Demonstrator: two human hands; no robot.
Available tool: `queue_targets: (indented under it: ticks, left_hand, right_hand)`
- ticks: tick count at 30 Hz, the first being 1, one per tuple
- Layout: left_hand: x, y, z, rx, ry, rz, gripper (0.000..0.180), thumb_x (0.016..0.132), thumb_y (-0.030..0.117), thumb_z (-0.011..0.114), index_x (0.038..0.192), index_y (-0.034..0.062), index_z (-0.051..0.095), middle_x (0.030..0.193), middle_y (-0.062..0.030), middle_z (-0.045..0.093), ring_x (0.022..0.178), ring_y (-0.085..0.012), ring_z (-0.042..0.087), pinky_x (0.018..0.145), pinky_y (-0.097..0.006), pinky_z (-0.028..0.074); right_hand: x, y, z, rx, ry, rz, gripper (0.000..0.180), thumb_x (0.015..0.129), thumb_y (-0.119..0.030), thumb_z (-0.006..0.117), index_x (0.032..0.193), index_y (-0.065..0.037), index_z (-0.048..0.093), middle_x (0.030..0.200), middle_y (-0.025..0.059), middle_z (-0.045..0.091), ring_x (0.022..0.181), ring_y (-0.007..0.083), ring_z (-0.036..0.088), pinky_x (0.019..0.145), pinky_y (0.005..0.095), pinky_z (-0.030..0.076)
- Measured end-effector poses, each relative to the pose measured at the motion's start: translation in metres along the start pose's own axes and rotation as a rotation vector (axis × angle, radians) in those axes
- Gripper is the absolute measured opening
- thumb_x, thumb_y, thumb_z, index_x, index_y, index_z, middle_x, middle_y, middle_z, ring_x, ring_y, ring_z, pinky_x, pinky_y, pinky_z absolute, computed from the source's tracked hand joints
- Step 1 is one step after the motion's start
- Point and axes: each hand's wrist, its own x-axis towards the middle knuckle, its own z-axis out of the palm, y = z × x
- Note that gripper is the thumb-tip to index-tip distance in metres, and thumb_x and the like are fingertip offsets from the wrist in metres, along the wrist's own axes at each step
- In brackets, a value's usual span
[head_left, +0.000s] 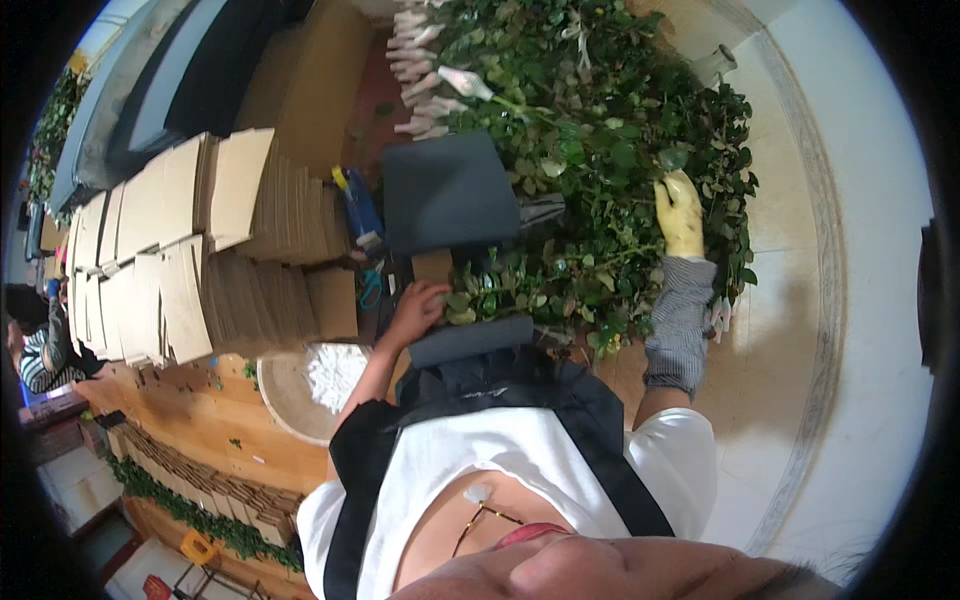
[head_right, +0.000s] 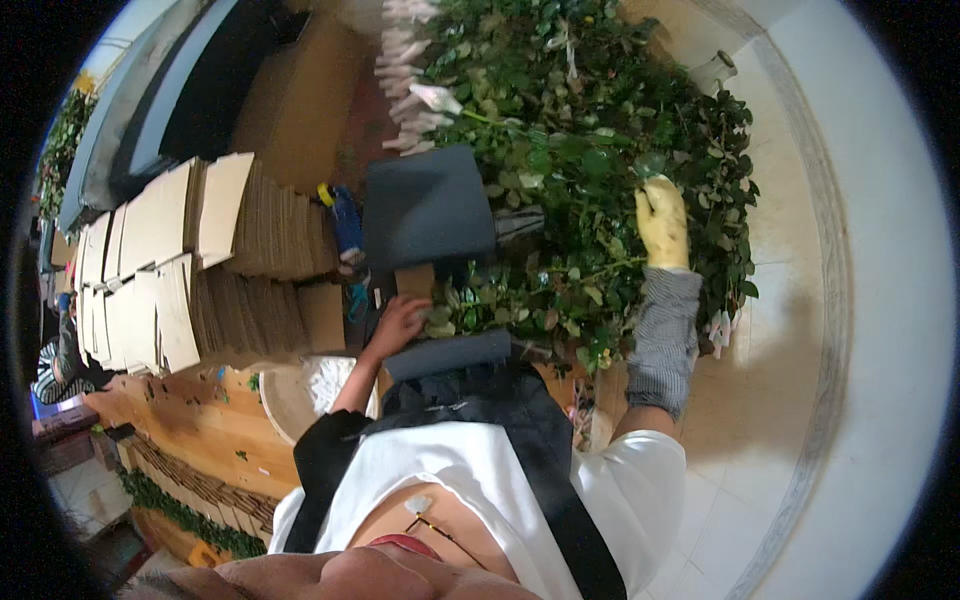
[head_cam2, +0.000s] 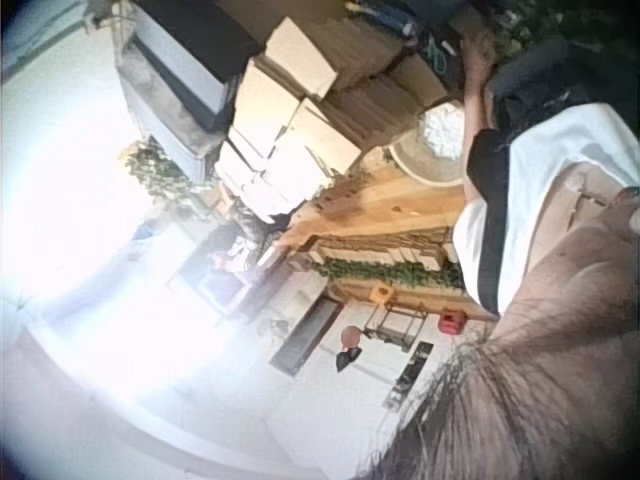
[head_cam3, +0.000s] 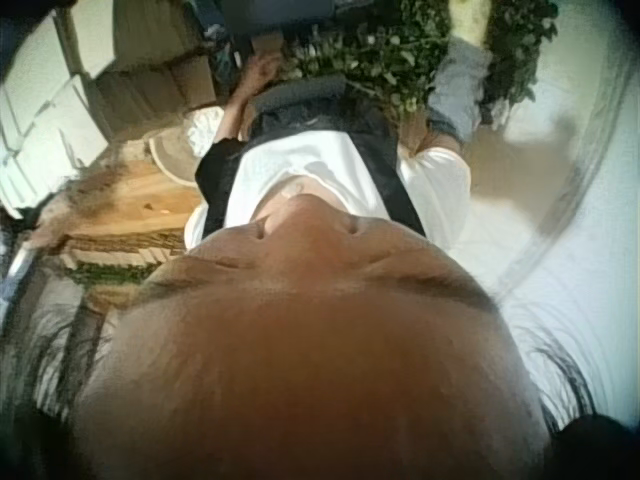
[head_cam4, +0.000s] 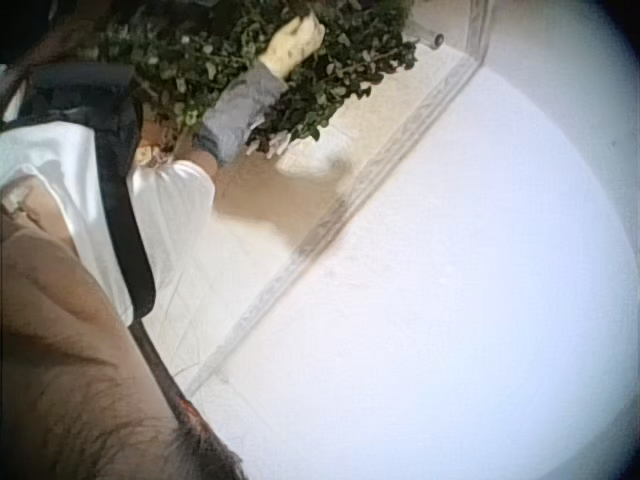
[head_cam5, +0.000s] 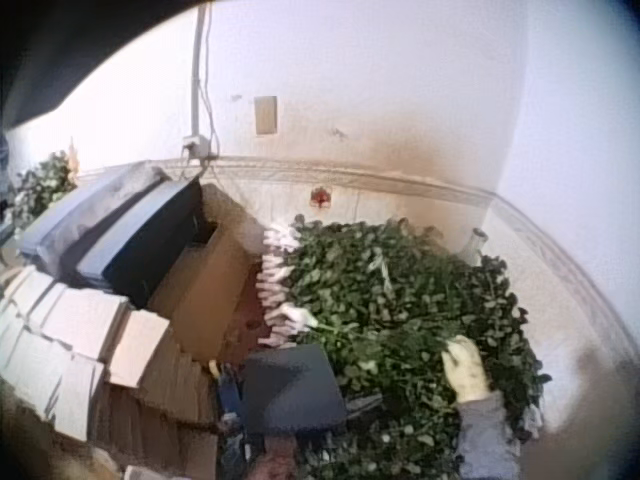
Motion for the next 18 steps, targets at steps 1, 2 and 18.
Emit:
queue_targets:
  ticks: [1,2,18]
  left_hand:
    - [-0.001,-0.001,0.000,-0.005,-0.014,-0.010,0.031,0.081,0.009,0.065,0.112,0.0087,0.066,0.110,-0.0128,0.058,0.109,-0.0342,0.053,0.094,-0.041,0.043]
    - [-0.001,-0.005,-0.001,-0.018,-0.044,-0.008,0.030,0.084,0.008,0.063,0.114,0.0089,0.065,0.112,-0.0132,0.058,0.110,-0.0357,0.051,0.093,-0.043,0.043]
    - [0.028,0.051,-0.045,0.594,-0.167,0.375,0.024,0.067,0.017,0.077,0.087,0.0074,0.069,0.139,-0.0137,0.045,0.132,-0.0357,0.038,0.107,-0.055,0.030]
  right_hand:
    - [-0.019,0.002,-0.008,-0.012,-0.008,0.016,0.018,0.090,-0.011,0.059,0.101,0.001,0.064,0.106,0.0176,0.064,0.097,0.0335,0.062,0.093,0.0411,0.050]
    - [-0.039,0.000,-0.012,-0.021,-0.021,0.036,0.019,0.090,-0.011,0.059,0.103,0.001,0.065,0.107,0.0176,0.064,0.098,0.0339,0.062,0.092,0.0407,0.051]
    - [-0.173,-0.002,0.079,-0.008,-0.310,-0.162,0.012,0.088,-0.016,0.061,0.092,-0.006,0.065,0.082,0.0133,0.063,0.087,0.0311,0.060,0.101,0.0463,0.041]
